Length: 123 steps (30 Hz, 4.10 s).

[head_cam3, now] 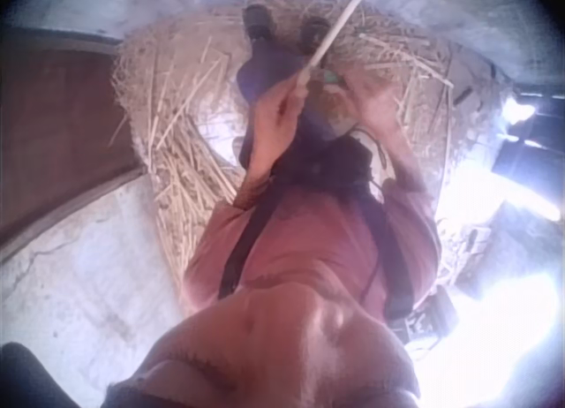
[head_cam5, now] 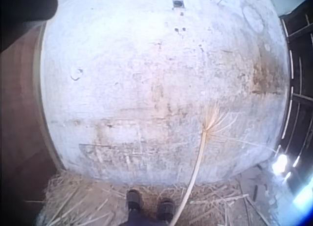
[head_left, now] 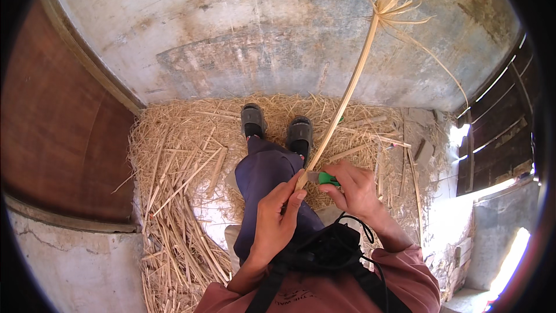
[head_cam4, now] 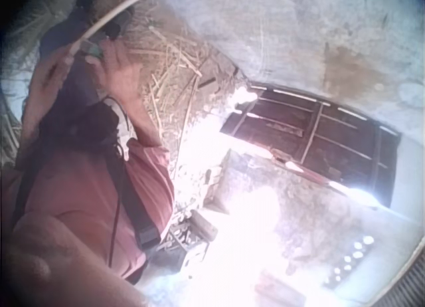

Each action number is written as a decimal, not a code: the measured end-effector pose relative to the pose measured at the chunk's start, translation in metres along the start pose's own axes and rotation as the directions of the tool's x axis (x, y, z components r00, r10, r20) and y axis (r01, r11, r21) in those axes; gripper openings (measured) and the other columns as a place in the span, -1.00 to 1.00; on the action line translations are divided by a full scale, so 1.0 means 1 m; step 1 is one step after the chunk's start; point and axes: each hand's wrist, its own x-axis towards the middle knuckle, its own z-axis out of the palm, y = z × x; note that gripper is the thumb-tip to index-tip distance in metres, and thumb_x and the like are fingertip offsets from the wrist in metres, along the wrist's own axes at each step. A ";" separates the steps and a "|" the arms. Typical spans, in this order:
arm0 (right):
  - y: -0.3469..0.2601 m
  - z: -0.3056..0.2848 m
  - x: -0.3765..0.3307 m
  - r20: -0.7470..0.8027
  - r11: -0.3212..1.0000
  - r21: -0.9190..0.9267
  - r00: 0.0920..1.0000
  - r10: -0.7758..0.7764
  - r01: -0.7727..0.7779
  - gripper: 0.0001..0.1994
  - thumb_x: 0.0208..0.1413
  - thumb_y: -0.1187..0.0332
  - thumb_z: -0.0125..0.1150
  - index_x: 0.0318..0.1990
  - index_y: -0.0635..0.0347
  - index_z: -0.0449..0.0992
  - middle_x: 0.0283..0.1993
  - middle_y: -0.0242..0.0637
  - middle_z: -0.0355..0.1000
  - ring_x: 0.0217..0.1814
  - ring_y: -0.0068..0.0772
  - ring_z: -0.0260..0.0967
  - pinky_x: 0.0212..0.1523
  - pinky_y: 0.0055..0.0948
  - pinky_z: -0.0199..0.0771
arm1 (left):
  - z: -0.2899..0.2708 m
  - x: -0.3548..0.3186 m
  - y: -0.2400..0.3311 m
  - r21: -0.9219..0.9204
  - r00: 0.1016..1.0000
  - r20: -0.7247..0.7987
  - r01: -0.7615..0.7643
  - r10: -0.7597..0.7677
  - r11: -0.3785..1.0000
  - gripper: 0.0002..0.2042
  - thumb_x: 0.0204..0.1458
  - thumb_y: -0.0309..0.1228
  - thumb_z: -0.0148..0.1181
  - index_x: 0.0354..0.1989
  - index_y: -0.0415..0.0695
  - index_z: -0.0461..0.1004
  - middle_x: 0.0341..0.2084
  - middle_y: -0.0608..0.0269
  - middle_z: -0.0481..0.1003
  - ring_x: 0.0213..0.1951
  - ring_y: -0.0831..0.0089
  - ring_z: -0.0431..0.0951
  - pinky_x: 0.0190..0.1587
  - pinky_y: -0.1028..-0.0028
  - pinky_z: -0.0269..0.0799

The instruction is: The person shaves a wood stick with a utility knife, creating a frayed decorative end by slicing thin strips of wood without detaching them.

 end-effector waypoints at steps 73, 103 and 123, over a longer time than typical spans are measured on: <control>0.058 -0.005 0.027 -0.122 0.972 -0.054 0.968 0.219 -0.227 -0.79 0.33 0.35 0.44 -0.02 0.31 0.68 -0.16 -0.03 0.67 -0.24 0.01 0.68 -0.23 -0.23 0.66 | -0.016 -0.045 -0.012 0.316 0.998 -0.054 0.041 -0.025 0.948 -0.66 0.45 -0.45 0.21 0.32 -0.31 0.58 -0.43 0.04 0.53 -0.52 0.31 0.48 -0.41 0.32 0.40; 0.153 -0.037 0.038 0.436 0.302 0.605 0.623 0.649 -0.737 -0.58 0.53 0.00 0.23 -0.01 0.22 0.73 -0.48 -0.58 0.25 -0.46 -0.62 0.11 -0.41 -0.38 0.18 | -0.036 -0.071 -0.029 0.256 0.973 0.019 0.216 -0.228 0.942 -0.74 0.47 -0.39 0.19 0.16 -0.29 0.63 -0.40 0.02 0.63 -0.50 0.36 0.55 -0.39 0.36 0.43; 0.086 0.034 -0.014 0.207 0.185 0.802 0.554 0.807 -0.569 -0.53 0.48 0.18 0.33 0.39 0.25 0.53 -0.09 -0.22 0.75 -0.68 -0.82 0.02 -0.66 -0.64 -0.04 | -0.034 -0.030 -0.042 0.201 0.989 0.066 0.117 -0.133 0.973 -0.69 0.45 -0.41 0.19 0.29 -0.20 0.56 -0.48 0.37 0.45 -0.55 0.59 0.45 -0.48 0.48 0.36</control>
